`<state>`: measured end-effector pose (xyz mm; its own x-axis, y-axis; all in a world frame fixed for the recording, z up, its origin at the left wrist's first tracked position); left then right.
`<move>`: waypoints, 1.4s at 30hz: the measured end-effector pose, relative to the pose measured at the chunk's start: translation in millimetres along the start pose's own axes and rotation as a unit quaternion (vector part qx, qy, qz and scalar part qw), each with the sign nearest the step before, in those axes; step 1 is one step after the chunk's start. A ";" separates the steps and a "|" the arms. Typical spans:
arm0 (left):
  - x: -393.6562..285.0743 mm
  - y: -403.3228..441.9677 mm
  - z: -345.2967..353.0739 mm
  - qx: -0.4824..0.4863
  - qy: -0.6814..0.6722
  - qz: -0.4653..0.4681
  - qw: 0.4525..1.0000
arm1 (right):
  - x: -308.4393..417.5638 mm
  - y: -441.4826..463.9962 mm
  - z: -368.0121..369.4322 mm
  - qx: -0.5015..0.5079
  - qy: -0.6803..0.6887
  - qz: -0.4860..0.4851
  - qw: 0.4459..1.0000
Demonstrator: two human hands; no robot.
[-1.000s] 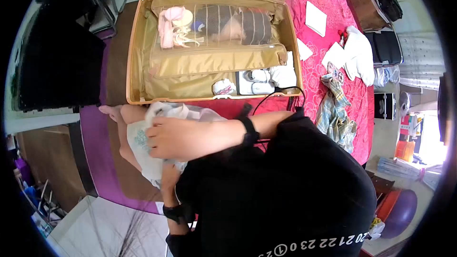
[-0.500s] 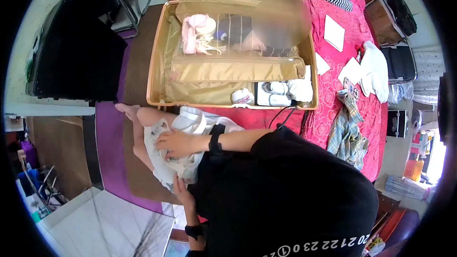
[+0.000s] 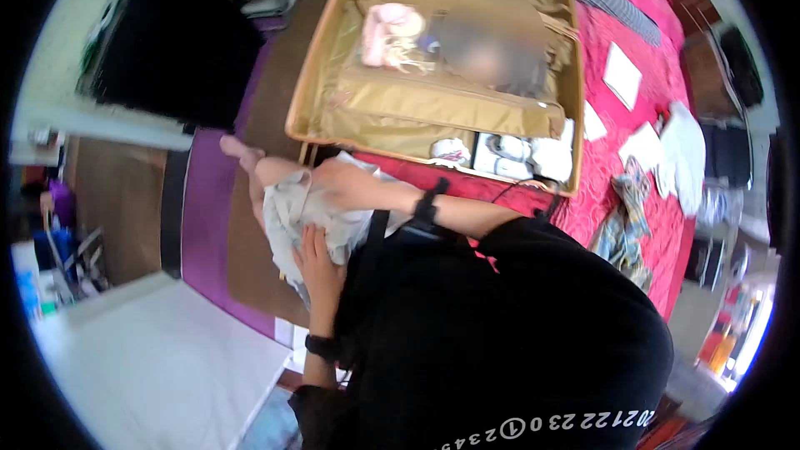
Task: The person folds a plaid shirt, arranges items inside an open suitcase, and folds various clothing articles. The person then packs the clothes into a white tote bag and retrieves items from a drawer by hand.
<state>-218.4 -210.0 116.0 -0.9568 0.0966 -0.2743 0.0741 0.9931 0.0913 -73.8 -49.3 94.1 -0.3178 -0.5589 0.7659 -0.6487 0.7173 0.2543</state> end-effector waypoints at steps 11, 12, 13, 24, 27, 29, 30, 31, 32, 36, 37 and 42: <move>72.2 18.5 -19.5 -0.287 -0.510 -0.430 0.688 | 13.6 -73.7 -20.4 0.048 0.212 0.202 0.955; 73.2 15.8 -22.3 -0.304 -0.593 -0.448 0.595 | 16.1 -70.8 -12.5 0.069 0.238 0.197 0.949; 69.6 14.4 -33.3 -0.312 -0.644 -0.442 0.541 | 19.9 -67.5 -4.3 0.088 0.265 0.197 0.940; 56.4 -44.3 -34.8 -0.313 -0.842 -0.349 0.267 | 98.5 20.6 45.0 0.207 0.590 0.313 0.714; 55.9 -57.7 -13.3 -0.200 -0.890 -0.349 0.215 | 70.3 34.0 63.8 0.270 0.618 0.412 0.612; 52.6 -68.6 2.3 -0.168 -0.881 -0.409 0.168 | 46.4 37.9 80.1 0.358 0.617 0.432 0.552; 53.2 -72.0 9.0 -0.152 -0.875 -0.437 0.143 | 37.5 37.7 90.6 0.371 0.622 0.424 0.543; 55.6 -76.0 14.5 -0.151 -0.891 -0.411 0.120 | 36.6 43.8 96.8 0.384 0.619 0.425 0.537; 58.3 -81.7 18.9 -0.151 -0.905 -0.387 0.097 | 37.8 50.4 103.2 0.397 0.617 0.427 0.529; 82.3 -62.9 4.7 -0.159 -0.890 -0.409 0.129 | 25.9 73.2 128.8 0.384 0.596 0.494 0.503; 90.7 -52.1 0.3 -0.157 -0.876 -0.429 0.152 | 20.1 79.6 130.5 0.371 0.590 0.510 0.504; 122.1 15.0 7.2 -0.031 -0.828 -0.532 0.174 | -11.2 91.5 104.5 0.211 0.549 0.610 0.531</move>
<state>-332.2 -182.8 77.0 0.9774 -0.2016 -0.0632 0.0498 0.5105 -0.8584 -201.9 -20.9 47.0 -0.2344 0.9604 0.1508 -0.5938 -0.0186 -0.8044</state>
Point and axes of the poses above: each hand's wrist, its own y-axis towards the middle knuckle, its own z-axis out of the palm, x = y × z, the point moved 1 cm from there along y, towards the middle knuckle, and after that the axes turned 3 degrees about -x, right-handed, at the moved point
